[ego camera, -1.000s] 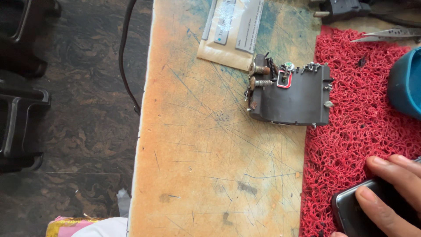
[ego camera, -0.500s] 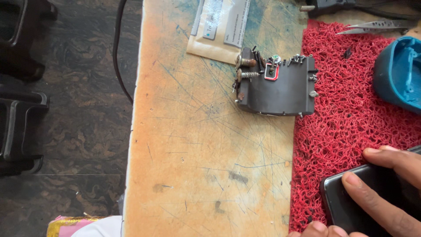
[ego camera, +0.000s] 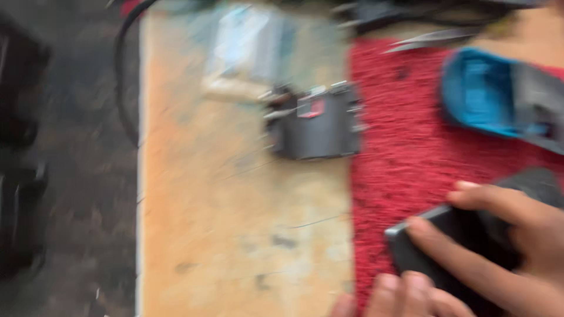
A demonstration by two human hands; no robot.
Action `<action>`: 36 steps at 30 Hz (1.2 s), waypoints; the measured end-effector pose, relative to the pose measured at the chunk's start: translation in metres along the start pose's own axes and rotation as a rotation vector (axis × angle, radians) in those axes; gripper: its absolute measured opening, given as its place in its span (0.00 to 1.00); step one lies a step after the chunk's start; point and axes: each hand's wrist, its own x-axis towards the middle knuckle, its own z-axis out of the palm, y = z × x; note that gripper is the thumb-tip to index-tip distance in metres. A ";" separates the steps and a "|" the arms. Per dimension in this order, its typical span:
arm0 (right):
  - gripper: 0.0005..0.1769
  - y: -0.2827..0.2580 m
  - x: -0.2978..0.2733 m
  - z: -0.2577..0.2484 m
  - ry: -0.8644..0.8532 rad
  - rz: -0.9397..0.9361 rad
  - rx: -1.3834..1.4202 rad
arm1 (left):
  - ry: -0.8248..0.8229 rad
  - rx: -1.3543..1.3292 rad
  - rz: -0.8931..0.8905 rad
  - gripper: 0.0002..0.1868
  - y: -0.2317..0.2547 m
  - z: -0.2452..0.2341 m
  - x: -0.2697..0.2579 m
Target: The person is repairing a smartphone by removing the back cover, inspecting the internal components, and reassembling the device. They use a prying tool to separate the back cover and handle the phone carefully throughout the process.
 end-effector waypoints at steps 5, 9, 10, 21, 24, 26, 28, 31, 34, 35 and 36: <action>0.29 -0.041 0.004 -0.025 0.207 0.076 0.213 | -0.024 -0.047 0.147 0.10 -0.027 -0.012 0.046; 0.28 -0.045 -0.010 -0.040 0.281 0.094 0.195 | -0.487 -0.191 0.312 0.31 -0.054 -0.057 0.101; 0.27 -0.044 -0.014 -0.042 0.324 0.071 0.108 | -0.530 -0.201 0.329 0.33 -0.054 -0.059 0.113; 0.25 -0.009 -0.078 -0.037 0.414 0.158 0.252 | -1.301 -0.111 0.284 0.25 0.016 -0.060 0.234; 0.25 -0.007 -0.080 -0.037 0.443 0.157 0.266 | -1.360 -0.045 0.433 0.20 0.036 -0.046 0.251; 0.24 0.000 -0.082 -0.039 0.436 0.152 0.319 | -1.311 -0.112 0.566 0.20 0.048 -0.034 0.263; 0.23 0.009 -0.086 -0.040 0.399 0.126 0.356 | -1.419 -0.254 0.466 0.12 0.057 -0.017 0.276; 0.23 0.030 -0.091 -0.037 0.352 0.087 0.486 | -1.491 -0.350 0.425 0.18 0.060 -0.002 0.288; 0.19 0.060 -0.101 -0.030 0.362 -0.048 0.673 | -1.524 -0.357 0.425 0.24 0.059 0.003 0.285; 0.23 0.065 -0.100 -0.025 0.398 -0.081 0.620 | -1.533 -0.353 0.425 0.24 0.057 0.005 0.283; 0.28 0.065 -0.106 -0.019 0.425 -0.099 0.569 | -1.551 -0.349 0.433 0.25 0.053 0.008 0.280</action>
